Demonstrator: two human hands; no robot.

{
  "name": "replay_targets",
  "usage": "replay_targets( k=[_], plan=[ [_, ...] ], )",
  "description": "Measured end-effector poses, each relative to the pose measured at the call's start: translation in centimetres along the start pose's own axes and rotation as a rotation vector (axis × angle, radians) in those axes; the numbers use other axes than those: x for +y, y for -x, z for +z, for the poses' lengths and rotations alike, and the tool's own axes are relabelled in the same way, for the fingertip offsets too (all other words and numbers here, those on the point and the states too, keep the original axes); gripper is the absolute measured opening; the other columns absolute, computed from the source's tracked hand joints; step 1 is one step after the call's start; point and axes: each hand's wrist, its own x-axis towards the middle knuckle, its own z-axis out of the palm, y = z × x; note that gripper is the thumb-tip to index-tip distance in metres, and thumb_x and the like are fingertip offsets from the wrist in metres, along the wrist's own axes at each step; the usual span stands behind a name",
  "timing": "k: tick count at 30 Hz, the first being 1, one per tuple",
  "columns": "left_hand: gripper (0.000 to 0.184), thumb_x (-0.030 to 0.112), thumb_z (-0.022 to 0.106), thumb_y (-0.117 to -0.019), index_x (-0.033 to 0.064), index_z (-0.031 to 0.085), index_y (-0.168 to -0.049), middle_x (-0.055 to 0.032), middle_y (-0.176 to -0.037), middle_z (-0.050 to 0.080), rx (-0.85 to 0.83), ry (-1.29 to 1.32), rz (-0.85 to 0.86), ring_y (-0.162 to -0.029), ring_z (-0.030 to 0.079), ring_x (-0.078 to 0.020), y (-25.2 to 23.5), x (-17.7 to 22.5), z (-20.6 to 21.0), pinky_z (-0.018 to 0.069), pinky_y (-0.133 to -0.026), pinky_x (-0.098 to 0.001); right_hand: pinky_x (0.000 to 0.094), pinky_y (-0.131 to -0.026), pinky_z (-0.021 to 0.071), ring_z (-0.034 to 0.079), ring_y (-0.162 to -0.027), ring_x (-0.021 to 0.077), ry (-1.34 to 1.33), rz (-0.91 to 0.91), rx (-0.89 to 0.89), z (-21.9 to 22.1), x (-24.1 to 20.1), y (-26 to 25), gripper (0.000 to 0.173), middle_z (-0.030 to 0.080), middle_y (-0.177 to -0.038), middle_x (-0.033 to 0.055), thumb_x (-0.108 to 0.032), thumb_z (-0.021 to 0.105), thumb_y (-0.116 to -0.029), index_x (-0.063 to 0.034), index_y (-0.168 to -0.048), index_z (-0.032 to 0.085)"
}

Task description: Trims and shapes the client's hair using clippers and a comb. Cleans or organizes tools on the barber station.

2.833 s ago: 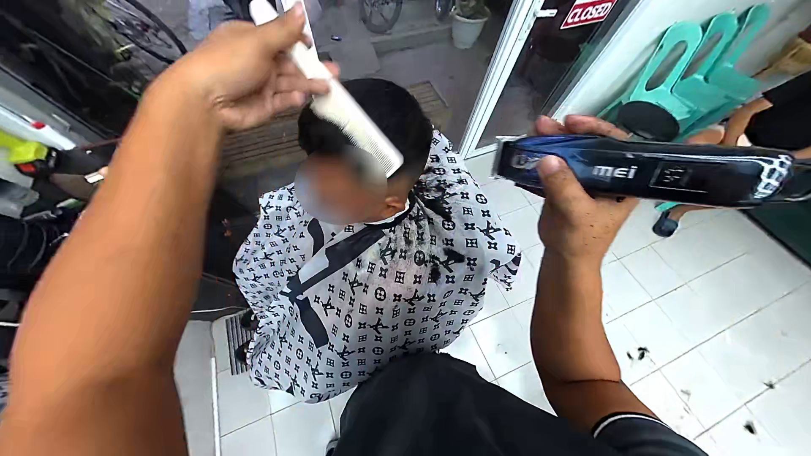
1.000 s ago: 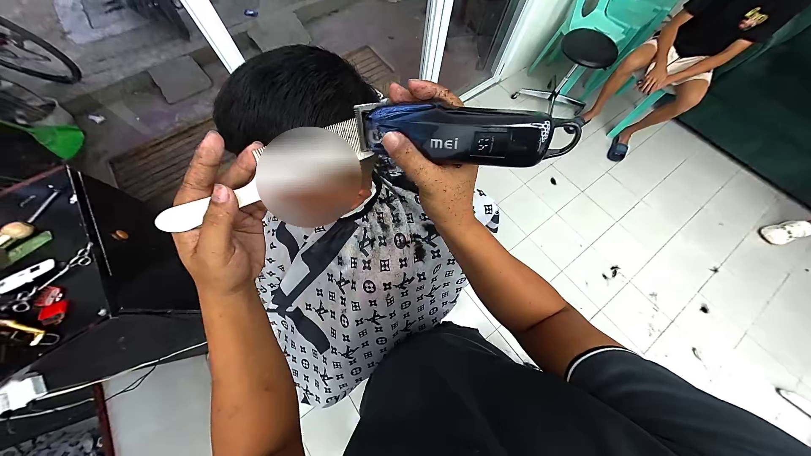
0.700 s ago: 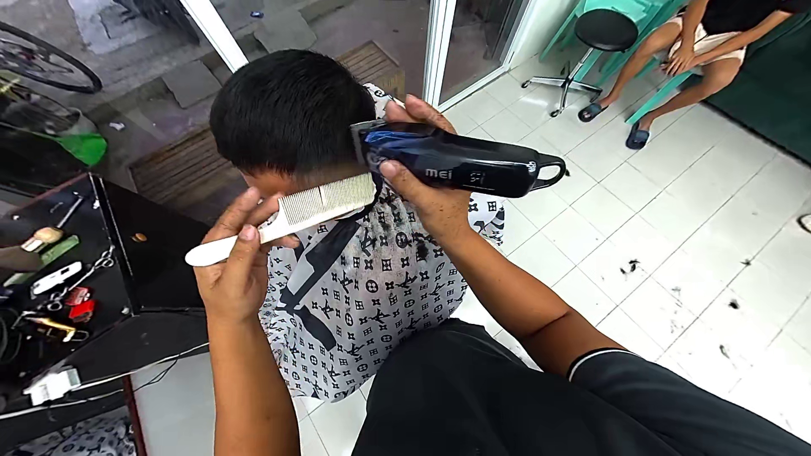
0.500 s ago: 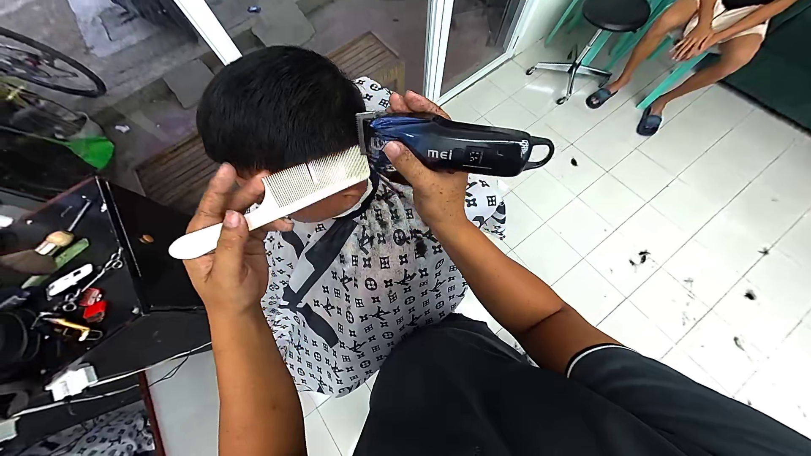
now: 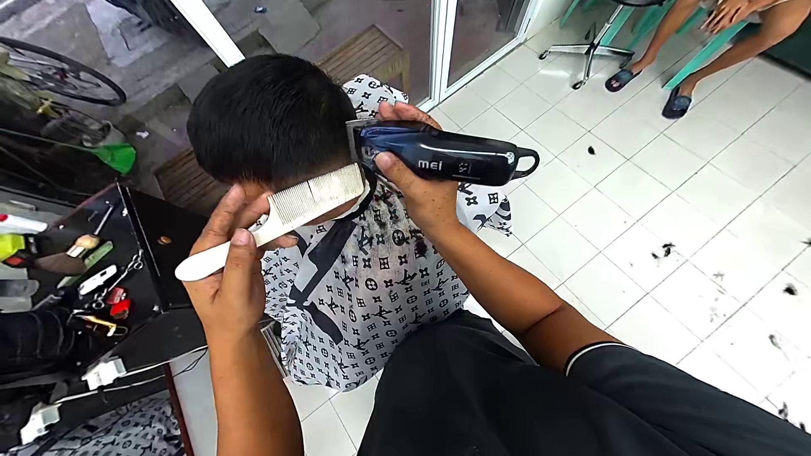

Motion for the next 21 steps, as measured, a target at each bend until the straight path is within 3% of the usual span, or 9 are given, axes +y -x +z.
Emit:
replay_targets(
  k=[6, 10, 15, 18, 21],
  plan=[
    [0.047, 0.023, 0.051, -0.1067, 0.0075, 0.042, -0.150, -0.0036, -0.132, 0.069, 0.038, 0.035, 0.102, -0.107, 0.072, -0.0199, -1.5, 0.4, 1.0, 0.0610, -0.090, -0.0326, 0.0402, -0.112, 0.0473, 0.061, -0.128, 0.0250, -0.058, 0.084, 0.095, -0.2, 1.2, -0.1, 0.053, 0.064, -0.131, 0.0222, -0.001, 0.076, -0.0858, 0.0132, -0.132, 0.053],
    [0.047, 0.024, 0.052, -0.1070, 0.0090, 0.045, -0.150, -0.0029, -0.133, 0.068, 0.023, 0.016, 0.126, -0.109, 0.072, -0.0196, -1.4, 0.3, 1.1, 0.0602, -0.093, -0.0328, 0.0404, -0.113, 0.0470, 0.060, -0.129, 0.0250, -0.077, 0.064, 0.014, 1.3, 0.2, 0.4, 0.057, 0.063, -0.133, 0.0232, -0.003, 0.076, -0.0869, 0.0155, -0.134, 0.050],
    [0.043, 0.019, 0.050, -0.1063, 0.0067, 0.047, -0.147, -0.0023, -0.131, 0.069, 0.020, -0.013, -0.013, -0.101, 0.074, -0.0176, -0.9, 0.7, 0.1, 0.0641, -0.082, -0.0309, 0.0398, -0.112, 0.0480, 0.062, -0.127, 0.0251, -0.015, 0.023, -0.026, 0.6, -0.1, -0.4, 0.056, 0.065, -0.131, 0.0240, -0.003, 0.077, -0.0848, 0.0169, -0.131, 0.052],
    [0.045, 0.019, 0.050, -0.1066, 0.0077, 0.044, -0.150, -0.0048, -0.130, 0.070, 0.057, 0.073, 0.028, -0.101, 0.075, -0.0210, -1.4, 0.5, 0.0, 0.0640, -0.084, -0.0319, 0.0409, -0.111, 0.0490, 0.063, -0.125, 0.0261, -0.048, 0.048, 0.043, -0.3, 0.7, -1.3, 0.055, 0.066, -0.129, 0.0232, -0.002, 0.077, -0.0858, 0.0150, -0.132, 0.052],
    [0.045, 0.021, 0.051, -0.1068, 0.0088, 0.044, -0.150, -0.0016, -0.130, 0.070, 0.035, 0.099, 0.134, -0.103, 0.073, -0.0161, -2.8, 0.3, 0.5, 0.0623, -0.085, -0.0311, 0.0407, -0.111, 0.0494, 0.063, -0.126, 0.0257, -0.047, 0.063, 0.053, 0.1, 0.7, -1.7, 0.054, 0.066, -0.130, 0.0231, 0.000, 0.075, -0.0868, 0.0147, -0.133, 0.052]
  ],
)
